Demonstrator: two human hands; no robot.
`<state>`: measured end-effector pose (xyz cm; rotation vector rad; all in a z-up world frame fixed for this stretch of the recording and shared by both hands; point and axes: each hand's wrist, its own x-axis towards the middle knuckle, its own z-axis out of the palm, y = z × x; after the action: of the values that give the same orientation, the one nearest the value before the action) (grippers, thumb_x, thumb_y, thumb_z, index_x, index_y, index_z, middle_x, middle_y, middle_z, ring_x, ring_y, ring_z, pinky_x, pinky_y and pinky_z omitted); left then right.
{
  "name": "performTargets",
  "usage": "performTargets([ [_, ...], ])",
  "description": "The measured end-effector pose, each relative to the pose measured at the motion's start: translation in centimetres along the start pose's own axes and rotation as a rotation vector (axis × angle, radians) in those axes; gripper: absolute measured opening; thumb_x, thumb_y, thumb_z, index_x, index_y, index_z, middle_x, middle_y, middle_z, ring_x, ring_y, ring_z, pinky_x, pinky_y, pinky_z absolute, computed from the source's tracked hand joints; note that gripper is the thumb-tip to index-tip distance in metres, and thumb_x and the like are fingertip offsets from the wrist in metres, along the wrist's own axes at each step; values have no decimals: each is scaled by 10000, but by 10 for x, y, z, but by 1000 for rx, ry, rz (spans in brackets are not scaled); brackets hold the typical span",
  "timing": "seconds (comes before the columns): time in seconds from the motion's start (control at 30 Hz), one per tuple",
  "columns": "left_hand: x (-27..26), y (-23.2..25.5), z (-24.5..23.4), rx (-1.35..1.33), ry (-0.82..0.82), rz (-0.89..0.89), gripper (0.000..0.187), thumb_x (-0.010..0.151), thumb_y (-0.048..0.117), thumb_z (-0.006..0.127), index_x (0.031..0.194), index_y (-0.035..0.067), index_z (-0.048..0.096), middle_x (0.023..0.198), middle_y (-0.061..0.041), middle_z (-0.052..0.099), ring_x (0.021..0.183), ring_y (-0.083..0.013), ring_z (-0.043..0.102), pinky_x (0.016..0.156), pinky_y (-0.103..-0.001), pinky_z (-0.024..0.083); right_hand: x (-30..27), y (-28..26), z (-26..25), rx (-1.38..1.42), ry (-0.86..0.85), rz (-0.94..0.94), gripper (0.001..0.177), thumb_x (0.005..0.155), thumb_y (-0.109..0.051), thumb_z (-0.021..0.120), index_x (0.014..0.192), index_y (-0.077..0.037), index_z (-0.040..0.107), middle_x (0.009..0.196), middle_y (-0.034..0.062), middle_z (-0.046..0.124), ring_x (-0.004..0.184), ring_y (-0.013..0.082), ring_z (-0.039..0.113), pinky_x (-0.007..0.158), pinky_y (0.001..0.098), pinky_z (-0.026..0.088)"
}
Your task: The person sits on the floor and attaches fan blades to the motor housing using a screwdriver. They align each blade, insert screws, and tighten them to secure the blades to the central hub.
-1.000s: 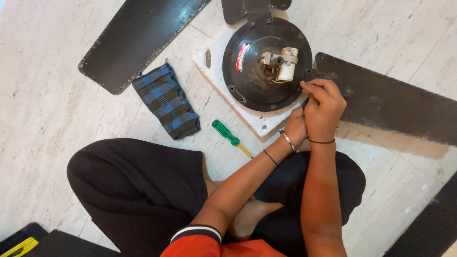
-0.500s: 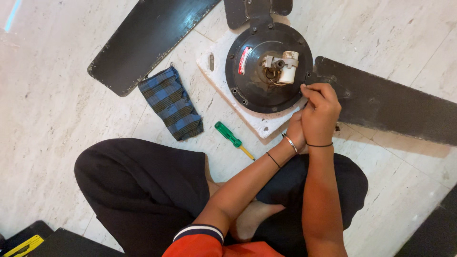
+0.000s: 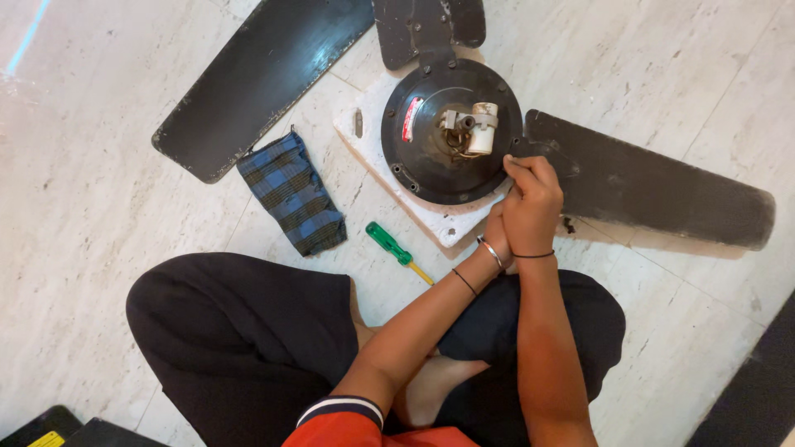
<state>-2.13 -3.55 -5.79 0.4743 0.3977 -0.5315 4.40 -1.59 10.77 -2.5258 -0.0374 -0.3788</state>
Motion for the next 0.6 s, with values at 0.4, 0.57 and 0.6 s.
performTargets([
  [0.4, -13, 36, 20, -132, -17, -100, 320, 1092, 309, 445, 1310, 112, 573, 1031, -48, 673, 866, -160, 683, 728, -297, 581, -6, 3, 4, 25, 54, 13, 282, 825, 136, 622, 1059, 30, 740, 1063, 145, 673, 985, 335, 672, 861, 405, 545],
  [0.57, -10, 18, 7, -148, -23, -126, 295, 1099, 281, 452, 1255, 65, 579, 1058, -69, 674, 885, -153, 688, 744, -291, 579, -8, 4, 1, 37, 61, 15, 238, 856, 127, 647, 1051, 25, 739, 1068, 142, 683, 983, 330, 676, 856, 396, 549],
  [0.6, -9, 14, 3, -176, -33, -125, 293, 1105, 287, 449, 1243, 65, 581, 1054, -73, 670, 878, -150, 682, 740, -285, 575, -7, 4, 0, 52, 53, 13, 235, 862, 129, 648, 1053, 25, 737, 1062, 142, 684, 971, 326, 680, 843, 391, 551],
])
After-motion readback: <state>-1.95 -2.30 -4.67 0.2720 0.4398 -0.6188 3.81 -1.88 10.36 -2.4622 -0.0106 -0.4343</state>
